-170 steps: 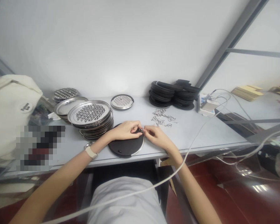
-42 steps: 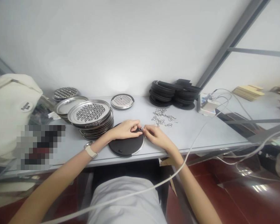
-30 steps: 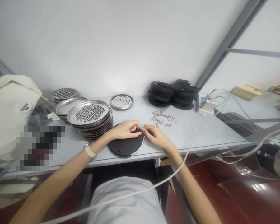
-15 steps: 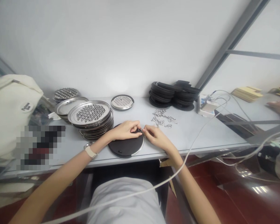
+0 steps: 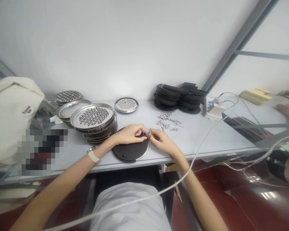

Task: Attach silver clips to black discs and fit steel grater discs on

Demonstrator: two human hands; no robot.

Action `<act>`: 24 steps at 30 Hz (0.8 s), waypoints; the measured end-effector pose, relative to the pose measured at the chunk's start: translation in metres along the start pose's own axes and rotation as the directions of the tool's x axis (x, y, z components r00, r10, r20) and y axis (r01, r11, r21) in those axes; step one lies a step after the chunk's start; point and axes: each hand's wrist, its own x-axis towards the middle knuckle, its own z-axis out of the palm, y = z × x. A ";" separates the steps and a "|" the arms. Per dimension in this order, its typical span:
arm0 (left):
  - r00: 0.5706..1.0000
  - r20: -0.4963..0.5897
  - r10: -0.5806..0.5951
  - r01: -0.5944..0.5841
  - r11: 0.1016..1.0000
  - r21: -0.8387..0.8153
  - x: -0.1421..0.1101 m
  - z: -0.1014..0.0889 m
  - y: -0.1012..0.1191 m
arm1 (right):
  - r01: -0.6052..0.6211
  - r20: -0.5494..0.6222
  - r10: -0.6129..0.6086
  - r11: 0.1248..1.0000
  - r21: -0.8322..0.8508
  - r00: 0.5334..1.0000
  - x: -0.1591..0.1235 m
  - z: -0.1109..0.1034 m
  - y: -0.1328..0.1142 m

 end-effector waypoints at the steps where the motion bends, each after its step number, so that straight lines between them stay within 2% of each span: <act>1: 1.000 -0.002 0.003 -0.003 1.000 0.000 0.000 0.000 0.000 | -0.002 0.001 0.002 1.000 0.000 1.000 0.000 0.000 0.000; 8: 1.000 0.005 0.017 -0.017 1.000 0.004 0.000 0.000 -0.001 | -0.032 -0.020 0.032 0.999 0.006 0.999 -0.001 -0.001 0.000; 16: 1.000 -0.017 -0.010 0.010 1.000 0.029 -0.001 0.000 0.003 | 0.041 0.032 -0.041 0.999 -0.001 0.999 0.000 -0.002 0.000; 24: 0.998 -0.053 -0.036 0.041 0.995 0.088 -0.002 0.001 0.004 | 0.048 0.027 -0.047 0.998 -0.041 0.999 0.001 0.000 0.001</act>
